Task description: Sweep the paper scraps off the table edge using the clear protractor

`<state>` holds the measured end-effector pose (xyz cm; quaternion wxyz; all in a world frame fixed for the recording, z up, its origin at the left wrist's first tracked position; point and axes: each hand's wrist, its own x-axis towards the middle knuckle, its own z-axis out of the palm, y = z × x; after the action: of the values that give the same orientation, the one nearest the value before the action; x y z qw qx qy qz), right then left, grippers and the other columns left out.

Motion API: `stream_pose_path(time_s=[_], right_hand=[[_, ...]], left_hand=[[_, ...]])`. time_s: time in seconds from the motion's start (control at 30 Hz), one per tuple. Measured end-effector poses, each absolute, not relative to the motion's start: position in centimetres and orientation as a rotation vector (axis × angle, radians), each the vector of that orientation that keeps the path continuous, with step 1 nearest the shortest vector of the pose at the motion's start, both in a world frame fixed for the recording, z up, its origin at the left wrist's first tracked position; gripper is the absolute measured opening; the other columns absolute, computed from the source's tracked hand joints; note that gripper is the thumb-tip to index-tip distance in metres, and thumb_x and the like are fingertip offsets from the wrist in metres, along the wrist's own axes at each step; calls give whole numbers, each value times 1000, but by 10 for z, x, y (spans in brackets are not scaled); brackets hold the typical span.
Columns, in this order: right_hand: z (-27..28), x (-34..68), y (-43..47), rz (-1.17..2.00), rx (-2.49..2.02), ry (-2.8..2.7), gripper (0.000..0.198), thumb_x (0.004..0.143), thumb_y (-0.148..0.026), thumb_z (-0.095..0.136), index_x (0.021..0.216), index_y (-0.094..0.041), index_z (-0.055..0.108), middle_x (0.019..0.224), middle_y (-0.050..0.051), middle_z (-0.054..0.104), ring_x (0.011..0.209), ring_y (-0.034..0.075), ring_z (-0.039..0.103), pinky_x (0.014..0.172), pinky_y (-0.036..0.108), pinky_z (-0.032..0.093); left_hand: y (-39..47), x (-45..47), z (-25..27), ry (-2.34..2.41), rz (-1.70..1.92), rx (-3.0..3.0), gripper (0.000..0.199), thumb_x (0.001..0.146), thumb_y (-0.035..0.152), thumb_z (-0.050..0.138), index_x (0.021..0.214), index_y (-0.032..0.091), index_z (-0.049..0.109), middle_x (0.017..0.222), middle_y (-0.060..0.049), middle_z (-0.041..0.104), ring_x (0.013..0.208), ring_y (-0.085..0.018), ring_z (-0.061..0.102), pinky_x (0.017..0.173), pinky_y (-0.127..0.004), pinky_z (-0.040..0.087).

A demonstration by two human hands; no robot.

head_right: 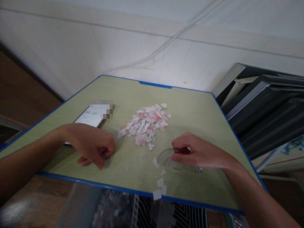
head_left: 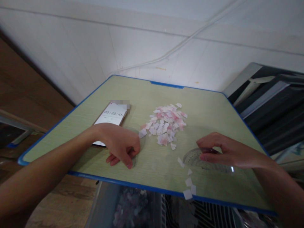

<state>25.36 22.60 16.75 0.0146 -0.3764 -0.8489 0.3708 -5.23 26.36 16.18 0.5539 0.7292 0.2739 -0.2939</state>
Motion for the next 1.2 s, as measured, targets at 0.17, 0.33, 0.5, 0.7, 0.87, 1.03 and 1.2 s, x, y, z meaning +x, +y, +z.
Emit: stream_pose_path(time_s=[0.17,0.33,0.5,0.7,0.87,1.03,1.2], right_hand=[[168,255,226,1132,-1248,-2567,45,87,-45,45,53,-20,30,53,-5,28,50,9,31,48,25,24],[169,255,225,1219,-1092,-2721,42,85,-40,48,53,-19,32,53,-5,30,50,9,34,49,25,25],[171,255,229,1097,-1284,-2486,47,85,-49,44,52,-20,30,52,-5,26,48,9,29,46,24,23],[166,253,235,1080,-1496,-2340,51,79,-58,48,50,-21,27,51,-6,23,46,8,27,44,24,21],[164,249,231,1106,-1467,-2389,49,80,-55,47,51,-21,28,51,-5,24,48,9,28,45,24,22],[163,245,225,1098,-1393,-2433,44,83,-48,46,52,-21,32,51,-5,28,48,9,31,47,25,24],[161,239,221,1085,-1359,-2475,42,84,-45,46,52,-20,33,51,-5,31,49,10,33,47,25,25]], left_hand=[[265,-52,162,625,-720,1735,26,76,23,57,56,22,41,38,3,54,36,-15,54,36,-22,39],[264,-51,163,639,-732,1729,26,76,23,57,56,22,41,38,4,52,35,-14,53,34,-20,37],[263,-51,163,653,-705,1710,27,75,22,59,55,21,41,37,4,52,34,-12,52,33,-19,37],[264,-51,163,649,-701,1727,26,76,22,58,55,21,42,37,4,52,34,-13,52,33,-19,36],[264,-51,163,654,-726,1731,25,76,21,58,56,22,42,38,4,52,35,-13,53,34,-19,38],[264,-52,162,628,-704,1748,26,76,21,57,55,22,41,38,4,53,35,-13,53,33,-20,36],[264,-53,162,621,-692,1741,26,75,21,57,54,22,42,38,3,53,35,-14,53,34,-20,36]])
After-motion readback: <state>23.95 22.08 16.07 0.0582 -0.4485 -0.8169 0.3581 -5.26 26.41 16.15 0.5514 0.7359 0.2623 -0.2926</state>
